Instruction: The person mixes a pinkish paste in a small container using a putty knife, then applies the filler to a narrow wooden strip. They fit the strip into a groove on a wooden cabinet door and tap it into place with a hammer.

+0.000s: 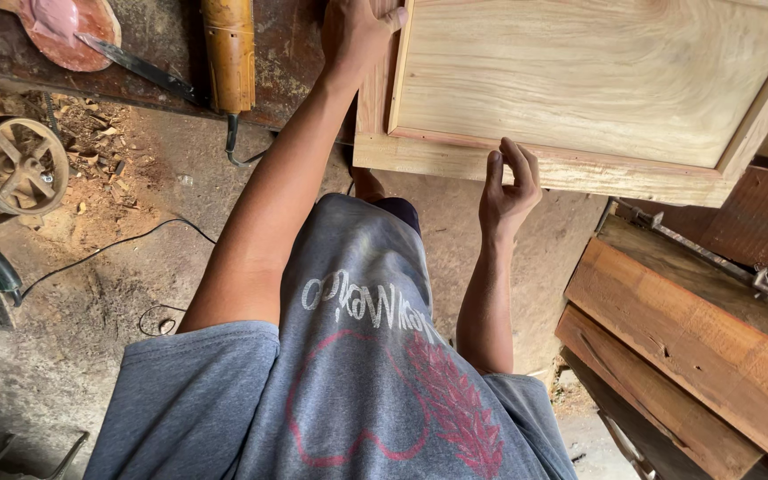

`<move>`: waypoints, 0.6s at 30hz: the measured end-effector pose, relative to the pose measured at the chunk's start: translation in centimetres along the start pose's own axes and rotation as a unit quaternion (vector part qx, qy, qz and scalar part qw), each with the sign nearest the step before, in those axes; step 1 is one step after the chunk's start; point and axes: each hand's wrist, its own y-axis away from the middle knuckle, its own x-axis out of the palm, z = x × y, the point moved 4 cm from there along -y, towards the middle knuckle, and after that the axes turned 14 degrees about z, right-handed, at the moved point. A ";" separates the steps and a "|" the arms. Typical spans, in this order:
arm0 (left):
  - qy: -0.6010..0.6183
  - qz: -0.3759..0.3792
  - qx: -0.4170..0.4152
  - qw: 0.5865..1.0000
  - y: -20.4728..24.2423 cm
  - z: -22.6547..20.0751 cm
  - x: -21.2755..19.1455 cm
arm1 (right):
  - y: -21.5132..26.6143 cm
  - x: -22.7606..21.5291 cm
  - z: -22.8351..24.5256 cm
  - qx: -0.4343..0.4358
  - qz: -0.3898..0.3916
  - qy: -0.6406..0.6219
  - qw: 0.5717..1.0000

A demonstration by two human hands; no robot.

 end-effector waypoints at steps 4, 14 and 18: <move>-0.082 -0.007 -0.059 0.995 0.4 -2.5 -0.7 | -0.5 0.6 0.8 -0.020 0.022 0.000 1.000; -0.228 -0.047 0.021 0.972 0.6 -5.6 -1.4 | -1.0 2.1 3.5 -0.061 0.047 0.114 0.991; -0.235 -0.018 0.143 0.961 1.1 -6.6 -2.0 | -2.9 1.9 3.9 -0.108 0.030 0.173 0.979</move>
